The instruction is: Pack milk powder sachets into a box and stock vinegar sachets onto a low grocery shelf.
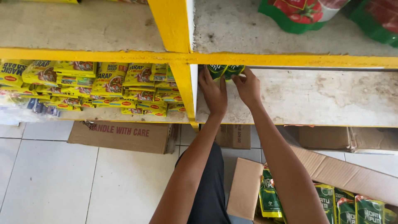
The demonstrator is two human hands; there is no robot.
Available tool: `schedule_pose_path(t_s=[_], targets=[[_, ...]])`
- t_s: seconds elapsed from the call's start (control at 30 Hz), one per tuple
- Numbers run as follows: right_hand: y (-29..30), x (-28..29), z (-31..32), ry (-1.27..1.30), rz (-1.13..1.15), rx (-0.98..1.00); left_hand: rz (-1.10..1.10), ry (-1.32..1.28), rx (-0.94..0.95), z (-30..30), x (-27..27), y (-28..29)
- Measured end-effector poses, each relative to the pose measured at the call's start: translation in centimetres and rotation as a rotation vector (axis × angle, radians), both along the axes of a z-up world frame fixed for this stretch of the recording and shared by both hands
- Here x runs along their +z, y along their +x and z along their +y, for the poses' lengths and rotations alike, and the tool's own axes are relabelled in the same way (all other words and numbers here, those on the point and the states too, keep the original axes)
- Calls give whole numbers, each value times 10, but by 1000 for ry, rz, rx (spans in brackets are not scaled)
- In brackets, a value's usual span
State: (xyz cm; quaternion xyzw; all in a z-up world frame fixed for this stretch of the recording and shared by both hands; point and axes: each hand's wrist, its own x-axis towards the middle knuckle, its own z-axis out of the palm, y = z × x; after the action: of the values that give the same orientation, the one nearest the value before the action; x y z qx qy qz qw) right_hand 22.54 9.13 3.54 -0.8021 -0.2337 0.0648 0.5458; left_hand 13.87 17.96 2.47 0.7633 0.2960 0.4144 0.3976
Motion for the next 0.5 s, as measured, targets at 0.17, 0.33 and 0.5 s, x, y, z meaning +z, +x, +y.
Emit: schedule_pose_path(t_s=[0.17,0.33,0.5], targets=[[6,-4,-2,26,5,10,-48,45,-20,3,-18,3],[4,-4,0,44,11,10,-20,30,-10,2,-17,5],[-1,5,-1,42,-21,-4,31,14,35,2,-17,9]])
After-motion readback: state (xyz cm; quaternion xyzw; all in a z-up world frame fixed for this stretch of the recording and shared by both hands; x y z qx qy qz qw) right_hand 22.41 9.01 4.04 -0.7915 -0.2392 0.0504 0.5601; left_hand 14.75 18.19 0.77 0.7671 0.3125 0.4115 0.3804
